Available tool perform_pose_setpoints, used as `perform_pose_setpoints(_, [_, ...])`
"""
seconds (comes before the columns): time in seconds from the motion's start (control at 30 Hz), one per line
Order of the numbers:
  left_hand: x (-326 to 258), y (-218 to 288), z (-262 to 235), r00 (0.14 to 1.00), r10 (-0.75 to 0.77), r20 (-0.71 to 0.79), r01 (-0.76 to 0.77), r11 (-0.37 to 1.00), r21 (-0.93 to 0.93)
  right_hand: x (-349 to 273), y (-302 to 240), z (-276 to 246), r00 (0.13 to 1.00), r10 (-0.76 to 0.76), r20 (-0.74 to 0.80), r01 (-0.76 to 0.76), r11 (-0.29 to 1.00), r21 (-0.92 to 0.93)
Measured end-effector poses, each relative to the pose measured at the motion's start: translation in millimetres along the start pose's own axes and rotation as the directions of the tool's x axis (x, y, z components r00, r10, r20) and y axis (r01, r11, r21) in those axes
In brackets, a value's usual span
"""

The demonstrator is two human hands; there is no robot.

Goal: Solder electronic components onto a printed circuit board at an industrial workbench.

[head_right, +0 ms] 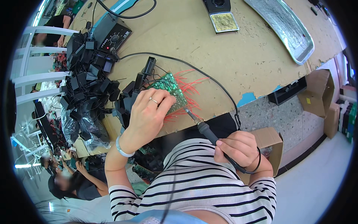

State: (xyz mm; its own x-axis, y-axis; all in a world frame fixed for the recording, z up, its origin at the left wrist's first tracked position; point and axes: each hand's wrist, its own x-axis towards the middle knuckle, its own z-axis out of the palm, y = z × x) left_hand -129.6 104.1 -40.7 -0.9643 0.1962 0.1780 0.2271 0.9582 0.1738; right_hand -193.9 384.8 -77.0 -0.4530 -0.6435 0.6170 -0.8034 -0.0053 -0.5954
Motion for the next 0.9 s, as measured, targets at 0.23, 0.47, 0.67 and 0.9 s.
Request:
perform_pose_setpoints(0.23, [0.3, 0.5, 1.8, 1.0, 0.011, 0.001, -0.011, 1.0, 0.008, -0.1, 1.2, 1.9, 1.0, -0.009, 0.003, 0.009, 1.0, -0.002])
perform_pose_setpoints(0.47, [0.0, 1.6, 3.4, 1.0, 0.012, 0.02, -0.013, 1.0, 0.029, 1.3, -2.4, 2.5, 0.999, 0.0, 0.034, 0.0, 1.0, 0.0])
perform_pose_setpoints(0.67, [-1.1, 3.9, 1.0, 0.997, -0.029, 0.071, 0.03, 1.0, -0.003, 0.7, -2.1, -0.3, 0.999, -0.027, 0.038, 0.026, 1.0, 0.01])
perform_pose_setpoints(0.9, [-0.3, 4.0, 0.8, 0.998, -0.02, 0.067, 0.02, 1.0, 0.002, -0.9, -2.3, -7.8, 1.0, -0.015, -0.021, 0.014, 1.0, -0.026])
